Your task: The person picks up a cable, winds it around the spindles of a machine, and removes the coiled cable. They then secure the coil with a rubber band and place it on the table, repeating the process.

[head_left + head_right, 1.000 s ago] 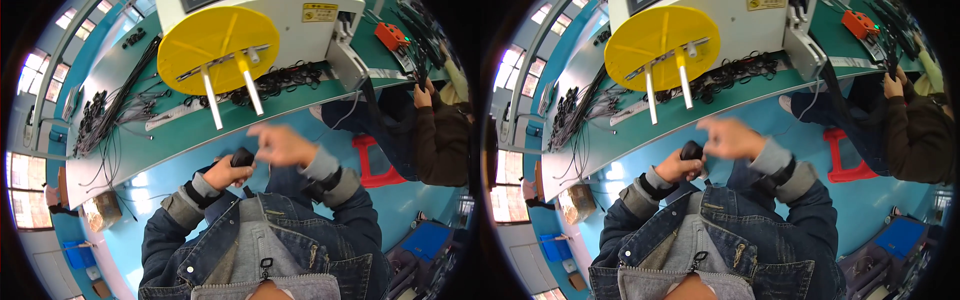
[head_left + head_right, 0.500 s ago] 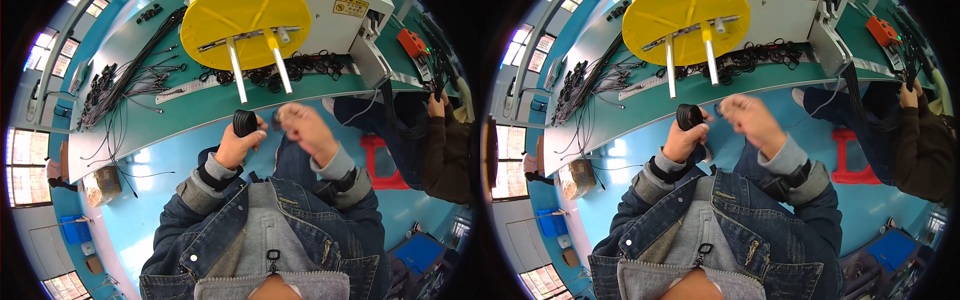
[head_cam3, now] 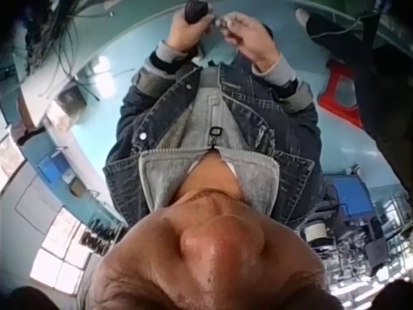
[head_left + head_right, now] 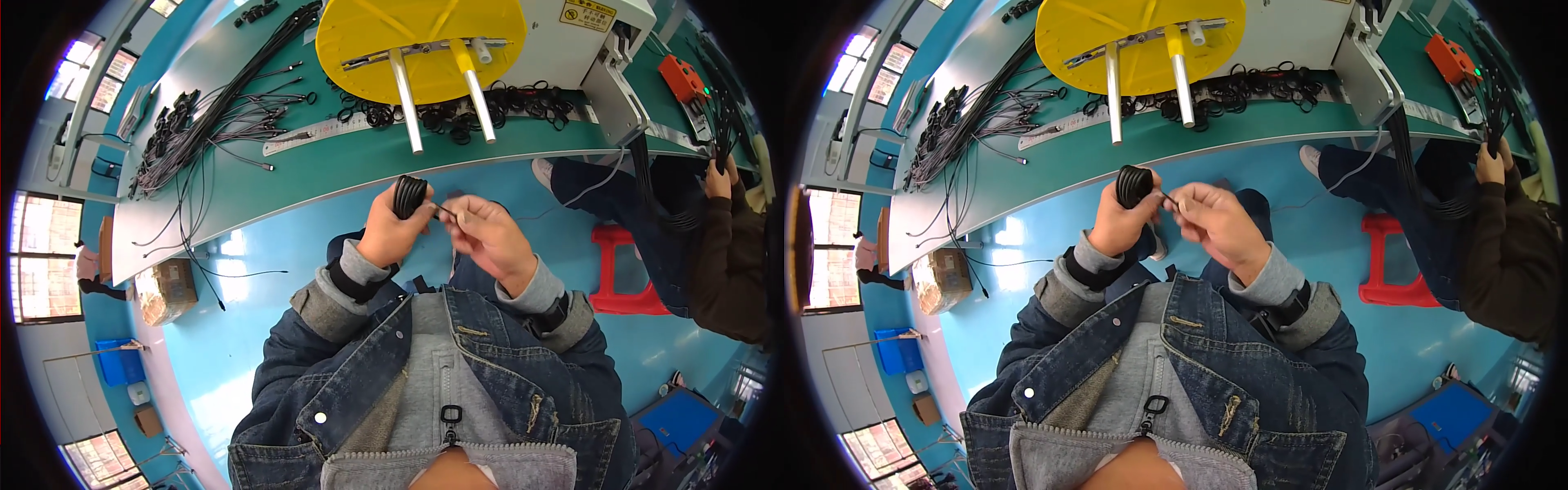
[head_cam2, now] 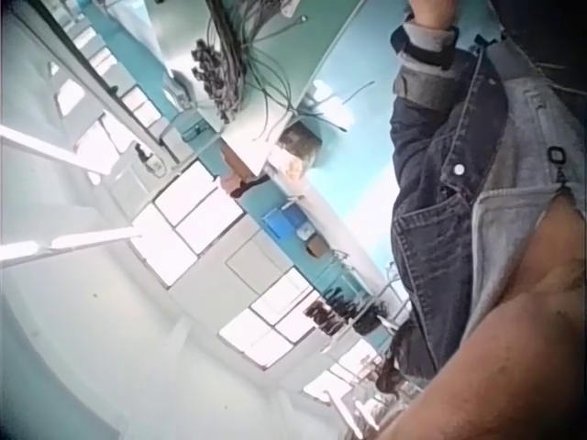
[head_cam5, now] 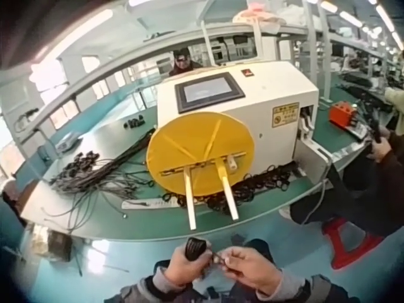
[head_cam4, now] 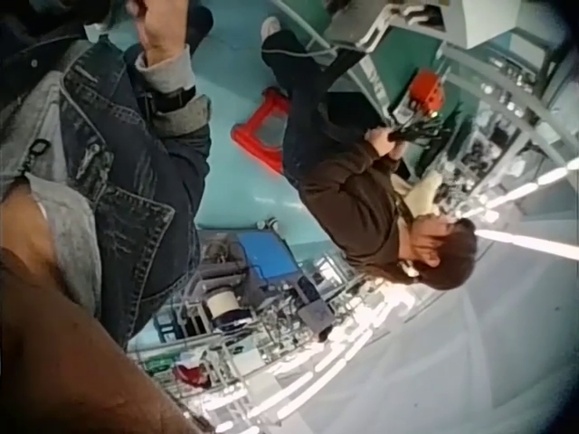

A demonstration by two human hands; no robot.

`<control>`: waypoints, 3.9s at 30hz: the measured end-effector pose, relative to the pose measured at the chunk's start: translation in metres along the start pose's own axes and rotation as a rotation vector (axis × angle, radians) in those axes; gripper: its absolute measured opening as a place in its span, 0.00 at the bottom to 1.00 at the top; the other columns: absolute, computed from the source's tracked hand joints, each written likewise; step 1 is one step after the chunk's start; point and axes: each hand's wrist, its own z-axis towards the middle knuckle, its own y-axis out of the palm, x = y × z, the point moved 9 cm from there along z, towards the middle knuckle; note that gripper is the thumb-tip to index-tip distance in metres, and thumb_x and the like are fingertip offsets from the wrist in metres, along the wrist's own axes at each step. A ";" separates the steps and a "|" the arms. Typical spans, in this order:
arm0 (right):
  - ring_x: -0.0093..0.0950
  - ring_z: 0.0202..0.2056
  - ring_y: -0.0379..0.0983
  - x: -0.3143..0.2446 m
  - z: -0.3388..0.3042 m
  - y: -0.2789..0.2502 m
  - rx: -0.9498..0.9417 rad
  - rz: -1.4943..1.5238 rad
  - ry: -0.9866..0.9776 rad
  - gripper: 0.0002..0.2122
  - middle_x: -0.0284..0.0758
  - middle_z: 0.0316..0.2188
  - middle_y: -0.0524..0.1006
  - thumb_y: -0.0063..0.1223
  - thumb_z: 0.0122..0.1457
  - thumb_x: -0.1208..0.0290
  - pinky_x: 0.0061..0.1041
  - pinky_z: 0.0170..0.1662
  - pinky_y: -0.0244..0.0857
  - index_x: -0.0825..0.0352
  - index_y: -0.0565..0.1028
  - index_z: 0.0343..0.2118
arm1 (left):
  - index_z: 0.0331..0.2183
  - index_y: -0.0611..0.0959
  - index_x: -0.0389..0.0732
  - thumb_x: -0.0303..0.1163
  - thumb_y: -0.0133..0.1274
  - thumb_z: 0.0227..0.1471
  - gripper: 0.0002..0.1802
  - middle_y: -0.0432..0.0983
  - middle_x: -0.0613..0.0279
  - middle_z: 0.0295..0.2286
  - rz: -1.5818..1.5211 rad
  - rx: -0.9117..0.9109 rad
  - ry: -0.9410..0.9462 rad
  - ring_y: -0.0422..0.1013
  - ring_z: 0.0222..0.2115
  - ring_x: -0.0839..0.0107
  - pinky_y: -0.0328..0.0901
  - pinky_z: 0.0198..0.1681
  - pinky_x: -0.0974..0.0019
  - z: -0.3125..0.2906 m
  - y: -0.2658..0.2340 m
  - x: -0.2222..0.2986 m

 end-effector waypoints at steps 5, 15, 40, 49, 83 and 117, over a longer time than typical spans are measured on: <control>0.16 0.17 0.63 0.005 -0.013 0.004 -0.079 -0.154 0.080 0.06 0.30 0.22 0.71 0.46 0.57 0.71 0.14 0.18 0.56 0.69 0.71 0.32 | 0.33 0.72 0.35 0.24 0.53 0.45 0.10 0.69 0.69 0.23 0.089 -0.085 0.112 0.65 0.20 0.81 0.62 0.22 0.76 0.003 0.006 0.012; 0.23 0.18 0.69 -0.093 0.000 0.021 -0.014 -1.198 -0.219 0.21 0.35 0.20 0.73 0.61 0.43 0.70 0.21 0.19 0.62 0.67 0.65 0.39 | 0.31 0.73 0.32 0.27 0.56 0.40 0.14 0.72 0.54 0.22 0.540 -0.206 0.101 0.69 0.23 0.68 0.64 0.27 0.66 0.005 0.029 0.030; 0.38 0.19 0.69 -0.092 -0.011 0.056 -0.093 -1.681 -0.605 0.15 0.42 0.18 0.71 0.47 0.46 0.75 0.32 0.20 0.62 0.70 0.64 0.38 | 0.50 0.63 0.37 0.28 0.56 0.42 0.33 0.68 0.64 0.23 0.014 -0.550 -0.518 0.59 0.15 0.83 0.55 0.17 0.79 -0.012 0.042 -0.013; 0.43 0.19 0.70 -0.069 -0.001 0.016 0.184 -1.752 -0.509 0.07 0.45 0.15 0.71 0.47 0.48 0.75 0.37 0.21 0.63 0.70 0.63 0.29 | 0.42 0.68 0.34 0.28 0.55 0.44 0.22 0.72 0.60 0.28 -0.414 -0.369 -0.364 0.69 0.24 0.75 0.65 0.24 0.76 -0.013 0.041 0.006; 0.42 0.30 0.69 -0.037 0.005 0.050 -0.260 -1.245 -0.406 0.15 0.45 0.30 0.71 0.50 0.45 0.75 0.33 0.31 0.63 0.70 0.65 0.38 | 0.34 0.71 0.29 0.32 0.58 0.35 0.23 0.72 0.51 0.24 0.533 -0.310 -0.109 0.70 0.28 0.67 0.65 0.30 0.66 -0.026 0.010 -0.009; 0.34 0.19 0.71 0.043 0.037 -0.008 -0.121 -1.601 0.088 0.13 0.40 0.16 0.73 0.56 0.45 0.67 0.28 0.24 0.62 0.72 0.72 0.30 | 0.40 0.73 0.29 0.50 0.49 0.46 0.31 0.72 0.41 0.34 1.250 1.083 -0.737 0.69 0.38 0.51 0.63 0.42 0.58 -0.147 -0.508 -0.006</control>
